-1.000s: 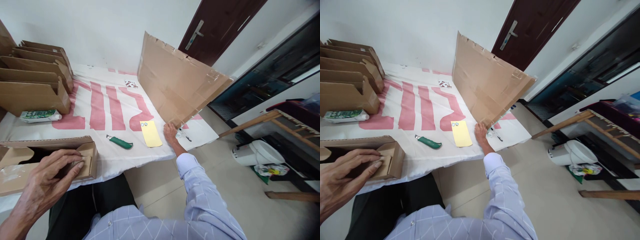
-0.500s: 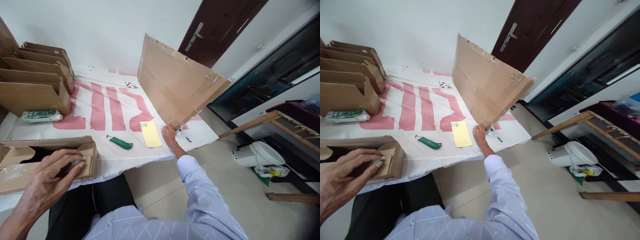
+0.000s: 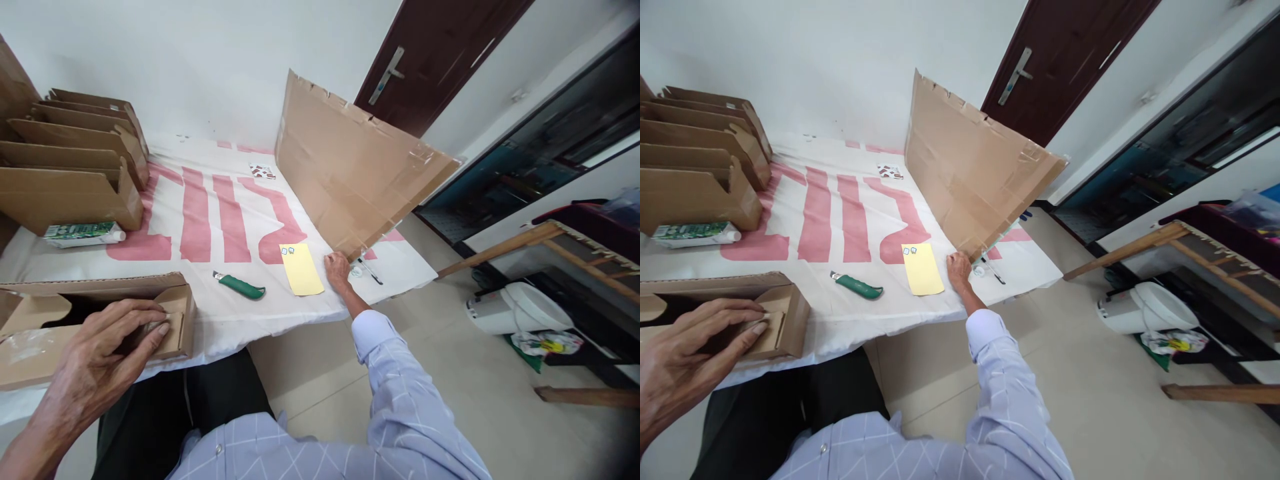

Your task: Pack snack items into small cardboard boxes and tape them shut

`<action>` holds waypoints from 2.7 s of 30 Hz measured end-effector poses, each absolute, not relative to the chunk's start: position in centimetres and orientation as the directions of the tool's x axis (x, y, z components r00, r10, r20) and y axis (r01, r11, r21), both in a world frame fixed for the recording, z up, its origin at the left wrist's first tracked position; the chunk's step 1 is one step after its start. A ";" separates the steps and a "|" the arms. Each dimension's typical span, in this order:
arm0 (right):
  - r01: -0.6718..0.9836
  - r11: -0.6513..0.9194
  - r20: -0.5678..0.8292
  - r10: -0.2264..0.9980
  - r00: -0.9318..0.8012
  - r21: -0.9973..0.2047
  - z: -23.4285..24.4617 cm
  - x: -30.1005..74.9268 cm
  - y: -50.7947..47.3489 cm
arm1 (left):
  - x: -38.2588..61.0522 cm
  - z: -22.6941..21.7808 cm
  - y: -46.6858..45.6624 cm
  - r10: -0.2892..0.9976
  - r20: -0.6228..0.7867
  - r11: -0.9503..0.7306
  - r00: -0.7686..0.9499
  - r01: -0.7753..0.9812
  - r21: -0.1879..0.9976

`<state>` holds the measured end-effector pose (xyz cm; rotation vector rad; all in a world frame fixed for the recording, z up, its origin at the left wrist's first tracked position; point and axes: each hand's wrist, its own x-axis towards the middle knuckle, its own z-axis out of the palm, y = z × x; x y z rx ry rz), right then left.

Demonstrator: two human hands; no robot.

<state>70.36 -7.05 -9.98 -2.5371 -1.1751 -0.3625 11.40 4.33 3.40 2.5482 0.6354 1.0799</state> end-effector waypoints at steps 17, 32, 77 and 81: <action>0.782 -0.601 0.333 0.712 0.618 -0.166 -10.0 68.1 -6.9 | 11.6 3.9 4.2 0.513 0.623 -0.852 0.591 0.264 0.452; 0.755 -0.633 0.227 0.720 0.656 -0.171 -8.6 67.6 -6.5 | 11.4 3.9 4.0 0.518 0.599 -0.848 0.611 0.273 0.455; -0.145 0.044 0.025 0.991 0.129 -0.988 2.6 42.9 -6.7 | 18.0 5.4 -0.5 0.486 0.598 -0.822 0.638 0.101 0.560; -0.161 -0.004 -0.007 1.000 0.018 -0.987 2.4 39.5 -7.7 | 20.8 4.1 -1.1 0.455 0.505 -0.720 0.733 -0.031 0.693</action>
